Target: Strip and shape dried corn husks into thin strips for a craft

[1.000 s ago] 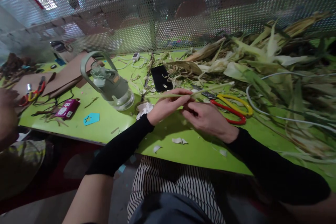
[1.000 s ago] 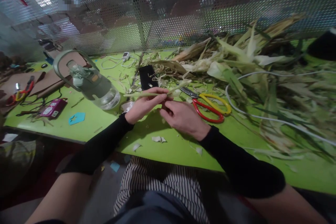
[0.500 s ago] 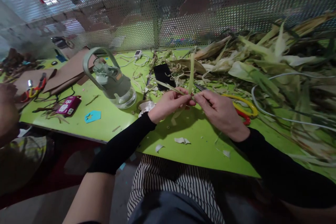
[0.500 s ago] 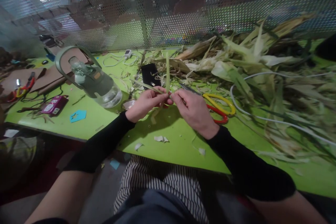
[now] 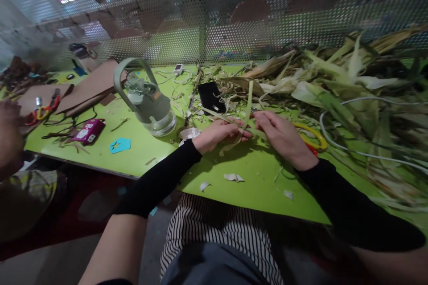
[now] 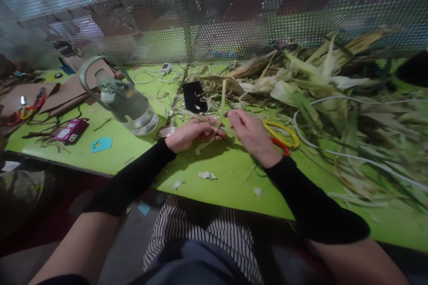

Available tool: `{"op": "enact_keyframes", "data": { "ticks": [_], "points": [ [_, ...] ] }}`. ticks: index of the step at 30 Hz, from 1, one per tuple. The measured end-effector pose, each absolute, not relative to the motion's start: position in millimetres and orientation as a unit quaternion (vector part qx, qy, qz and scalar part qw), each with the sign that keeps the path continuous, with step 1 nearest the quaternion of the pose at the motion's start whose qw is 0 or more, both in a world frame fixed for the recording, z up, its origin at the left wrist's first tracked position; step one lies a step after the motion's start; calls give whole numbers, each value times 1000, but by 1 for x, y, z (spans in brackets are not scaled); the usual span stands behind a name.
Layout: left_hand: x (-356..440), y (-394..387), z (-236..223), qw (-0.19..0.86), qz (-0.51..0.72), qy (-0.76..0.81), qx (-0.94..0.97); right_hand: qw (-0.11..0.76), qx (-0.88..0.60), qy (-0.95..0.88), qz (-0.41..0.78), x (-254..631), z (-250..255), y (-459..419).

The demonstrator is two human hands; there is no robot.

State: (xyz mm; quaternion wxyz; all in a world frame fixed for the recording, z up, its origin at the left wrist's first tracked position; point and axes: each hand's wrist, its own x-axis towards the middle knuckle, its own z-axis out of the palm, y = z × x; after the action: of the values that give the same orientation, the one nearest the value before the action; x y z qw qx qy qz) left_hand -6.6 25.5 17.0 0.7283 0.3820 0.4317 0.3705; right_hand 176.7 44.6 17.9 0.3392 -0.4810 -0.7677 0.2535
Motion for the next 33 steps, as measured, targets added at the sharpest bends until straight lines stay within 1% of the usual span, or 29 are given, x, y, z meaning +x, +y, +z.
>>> {"op": "enact_keyframes", "data": {
  "ticks": [3,6,11,15,17,21,23,26,29,31,33],
  "points": [
    [-6,26,14,731,364,430,384,344,-457,-772,278,176,16,46],
    [-6,24,12,705,358,426,440,351,-431,-775,300,174,14,44],
    [0,17,8,600,332,453,570,380,-425,-754,325,173,12,42],
    [6,14,4,526,303,483,632,364,-377,-796,304,172,17,38],
    [9,13,2,544,302,472,625,369,-378,-788,315,171,18,36],
    [13,11,5,627,317,454,548,396,-410,-729,380,171,16,34],
    [15,9,7,653,316,455,517,401,-412,-719,389,170,17,32],
    [17,6,8,676,305,452,495,401,-412,-727,375,168,19,27],
    [17,4,4,690,291,450,487,382,-419,-728,386,165,20,24],
    [17,4,2,697,299,442,479,372,-426,-717,407,164,19,25],
    [17,5,2,709,329,425,457,386,-436,-698,417,166,18,31]
  ]
}}
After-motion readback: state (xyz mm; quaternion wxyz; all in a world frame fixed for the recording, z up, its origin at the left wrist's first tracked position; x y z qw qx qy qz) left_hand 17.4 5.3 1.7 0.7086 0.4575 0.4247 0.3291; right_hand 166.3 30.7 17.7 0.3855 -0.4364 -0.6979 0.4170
